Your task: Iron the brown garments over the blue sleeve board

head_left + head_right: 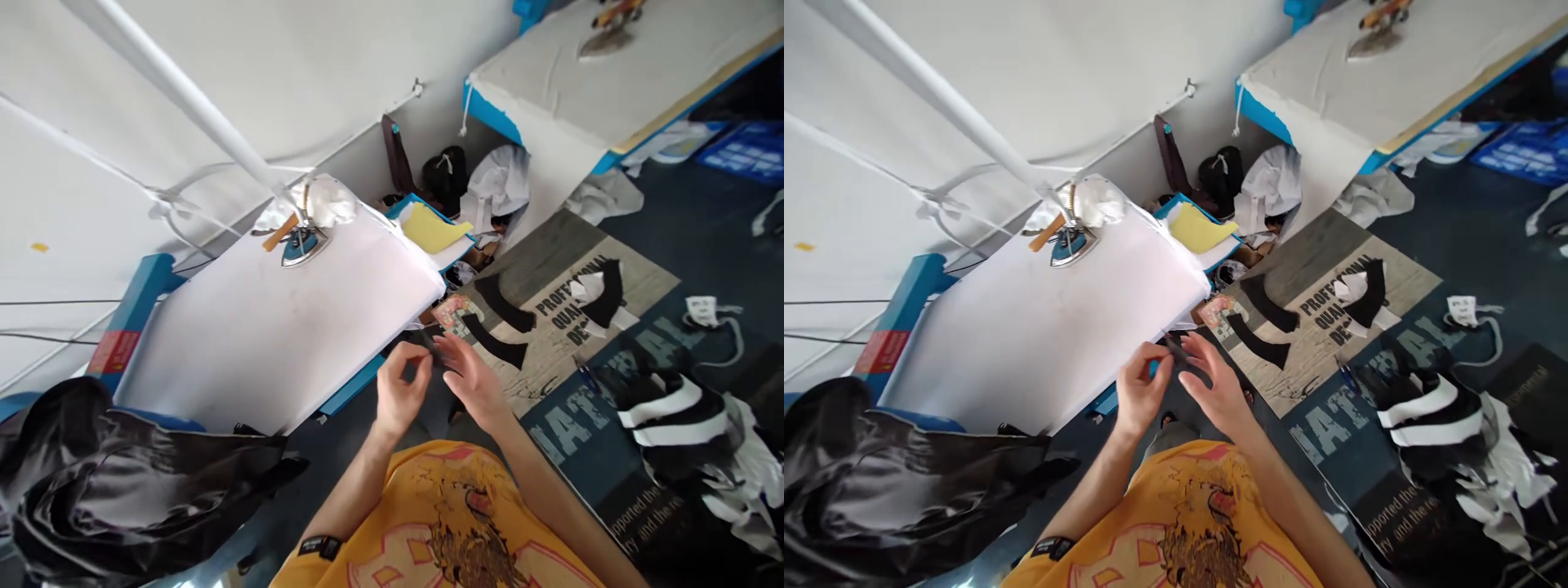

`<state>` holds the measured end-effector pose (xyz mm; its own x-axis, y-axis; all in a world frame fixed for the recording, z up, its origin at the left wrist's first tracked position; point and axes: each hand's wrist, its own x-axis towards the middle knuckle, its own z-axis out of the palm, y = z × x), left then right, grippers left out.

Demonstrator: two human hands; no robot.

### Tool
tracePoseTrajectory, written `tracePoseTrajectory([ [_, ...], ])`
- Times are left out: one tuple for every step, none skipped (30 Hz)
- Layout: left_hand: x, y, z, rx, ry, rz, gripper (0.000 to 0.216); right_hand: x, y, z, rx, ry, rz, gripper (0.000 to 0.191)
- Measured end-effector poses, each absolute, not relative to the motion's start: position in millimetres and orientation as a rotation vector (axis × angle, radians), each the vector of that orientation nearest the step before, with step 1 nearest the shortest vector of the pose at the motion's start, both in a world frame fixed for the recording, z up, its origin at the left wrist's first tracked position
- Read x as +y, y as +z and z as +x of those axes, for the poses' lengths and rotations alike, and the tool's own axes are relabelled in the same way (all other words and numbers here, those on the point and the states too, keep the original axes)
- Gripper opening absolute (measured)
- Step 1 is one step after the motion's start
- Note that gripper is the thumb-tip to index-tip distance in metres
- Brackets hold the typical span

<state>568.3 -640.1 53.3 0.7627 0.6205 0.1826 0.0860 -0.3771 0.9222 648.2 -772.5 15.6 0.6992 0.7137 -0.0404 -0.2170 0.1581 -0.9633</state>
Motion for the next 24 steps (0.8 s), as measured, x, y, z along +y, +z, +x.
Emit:
tracePoseTrajectory([
  [-641,61,561,0.493,0.651,1.935,0.009,-757,29,638,-0.512,0.725,-1.232,0.06],
  [-638,68,551,0.448,0.67,1.965,0.008,-743,41,628,-0.515,0.727,-1.245,0.057],
  [-631,74,538,0.405,0.683,1.983,0.012,-730,51,618,-0.5,0.718,-1.274,0.051],
  [-623,80,523,0.366,0.685,1.987,0.018,-719,61,609,-0.474,0.699,-1.308,0.045],
  [-611,85,505,0.336,0.688,1.976,0.024,-708,70,599,-0.445,0.687,-1.339,0.039],
  [-598,89,485,0.323,0.709,1.953,0.027,-697,79,588,-0.421,0.693,-1.357,0.036],
  [-583,91,463,0.334,0.753,1.922,0.028,-685,87,576,-0.41,0.722,-1.362,0.034],
  [-567,94,441,0.366,0.814,1.884,0.026,-673,95,562,-0.413,0.769,-1.355,0.034],
  [-550,95,419,0.402,0.878,1.842,0.024,-660,103,546,-0.427,0.821,-1.341,0.034],
  [-533,96,396,0.423,0.918,1.793,0.023,-646,110,529,-0.451,0.866,-1.324,0.034],
  [-516,96,375,0.419,0.918,1.735,0.025,-632,117,511,-0.484,0.903,-1.307,0.034],
  [-500,97,354,0.385,0.874,1.67,0.03,-618,124,493,-0.524,0.928,-1.293,0.033],
  [-486,97,334,0.332,0.804,1.598,0.036,-604,130,475,-0.566,0.948,-1.282,0.031],
  [-474,96,315,0.274,0.729,1.525,0.042,-590,135,458,-0.608,0.968,-1.276,0.03],
  [-464,96,298,0.225,0.662,1.463,0.047,-576,140,441,-0.648,0.985,-1.272,0.029],
  [-456,96,281,0.195,0.614,1.414,0.05,-564,146,425,-0.686,0.995,-1.269,0.028],
  [-450,95,265,0.186,0.586,1.38,0.05,-552,151,411,-0.723,1.003,-1.261,0.027],
  [-445,94,249,0.195,0.569,1.354,0.049,-540,156,397,-0.758,1.005,-1.248,0.026],
  [-441,94,234,0.218,0.566,1.327,0.048,-529,160,384,-0.792,1.008,-1.228,0.025],
  [-438,93,218,0.252,0.576,1.293,0.047,-519,165,371,-0.819,1.01,-1.204,0.024],
  [-435,93,203,0.289,0.6,1.251,0.046,-509,168,359,-0.842,1.015,-1.18,0.023],
  [-432,92,189,0.324,0.635,1.201,0.047,-500,171,348,-0.859,1.026,-1.162,0.022],
  [-430,92,174,0.352,0.671,1.154,0.047,-492,173,337,-0.876,1.039,-1.15,0.022],
  [-428,92,161,0.375,0.7,1.114,0.047,-484,175,327,-0.892,1.051,-1.143,0.022],
])
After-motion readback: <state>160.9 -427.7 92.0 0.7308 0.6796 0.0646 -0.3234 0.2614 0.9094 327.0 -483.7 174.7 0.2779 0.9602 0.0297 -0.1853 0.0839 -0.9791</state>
